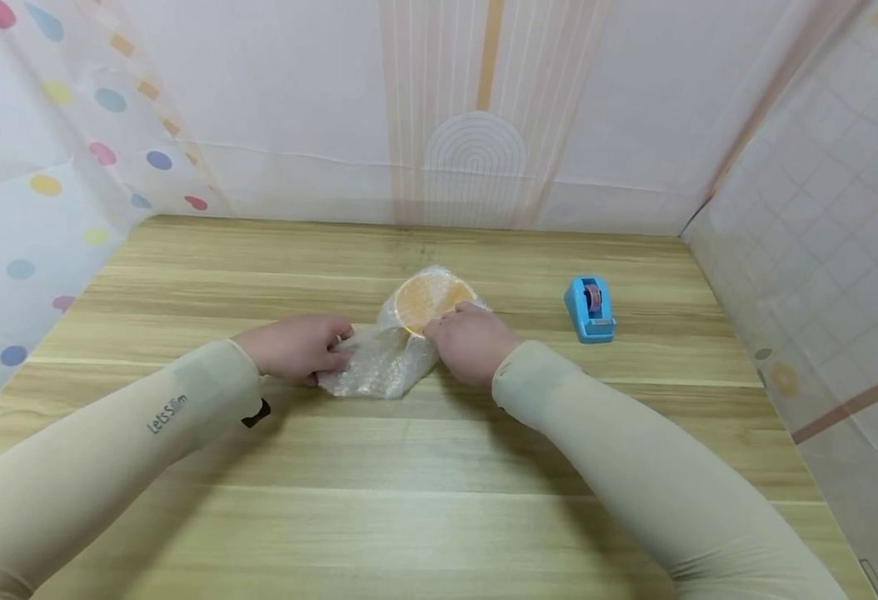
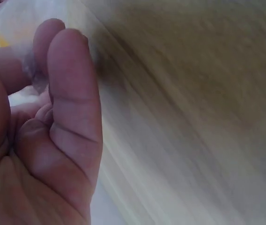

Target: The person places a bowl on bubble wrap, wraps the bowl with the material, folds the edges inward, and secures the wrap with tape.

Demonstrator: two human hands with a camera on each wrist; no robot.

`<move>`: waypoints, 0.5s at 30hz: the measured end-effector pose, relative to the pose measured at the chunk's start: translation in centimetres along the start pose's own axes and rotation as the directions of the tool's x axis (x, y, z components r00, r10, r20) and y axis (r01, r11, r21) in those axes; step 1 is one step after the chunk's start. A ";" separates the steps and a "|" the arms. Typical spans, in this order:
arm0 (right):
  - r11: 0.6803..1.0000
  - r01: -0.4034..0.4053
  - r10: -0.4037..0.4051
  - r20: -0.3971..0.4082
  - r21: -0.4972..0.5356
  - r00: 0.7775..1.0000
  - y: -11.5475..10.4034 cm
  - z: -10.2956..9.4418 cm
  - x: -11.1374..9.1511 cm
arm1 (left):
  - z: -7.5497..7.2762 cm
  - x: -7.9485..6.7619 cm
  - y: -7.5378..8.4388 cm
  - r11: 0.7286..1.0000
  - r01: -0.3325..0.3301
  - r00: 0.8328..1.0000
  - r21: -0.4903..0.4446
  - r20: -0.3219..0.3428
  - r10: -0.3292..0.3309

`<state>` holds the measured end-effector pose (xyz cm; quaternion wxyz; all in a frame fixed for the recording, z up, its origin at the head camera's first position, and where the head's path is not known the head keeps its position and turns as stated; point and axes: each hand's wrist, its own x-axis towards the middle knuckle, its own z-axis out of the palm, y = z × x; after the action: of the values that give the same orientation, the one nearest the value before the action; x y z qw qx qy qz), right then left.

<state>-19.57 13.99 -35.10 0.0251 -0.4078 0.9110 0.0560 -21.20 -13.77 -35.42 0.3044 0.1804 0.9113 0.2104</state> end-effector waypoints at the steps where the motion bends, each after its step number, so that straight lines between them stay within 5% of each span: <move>1: 1.000 -0.004 0.004 0.003 0.003 1.000 0.0 0.0 0.0 | 0.0 -0.1 0.0 1.000 -0.005 1.000 -0.002 0.009 0.005; 7: 1.000 0.001 -0.001 -0.002 0.000 1.000 0.1 -0.1 0.1 | -0.2 -0.7 -0.2 0.999 -0.029 0.999 -0.018 0.044 0.030; 15: 1.000 -0.016 0.016 0.037 0.000 0.999 0.0 -0.4 0.1 | -0.4 -2.1 0.6 0.979 -0.022 0.998 -0.203 0.054 0.033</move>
<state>-19.62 13.84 -34.75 0.0418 -0.3995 0.9136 0.0635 -19.78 -14.32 -33.83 0.3441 0.1671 0.8736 0.3010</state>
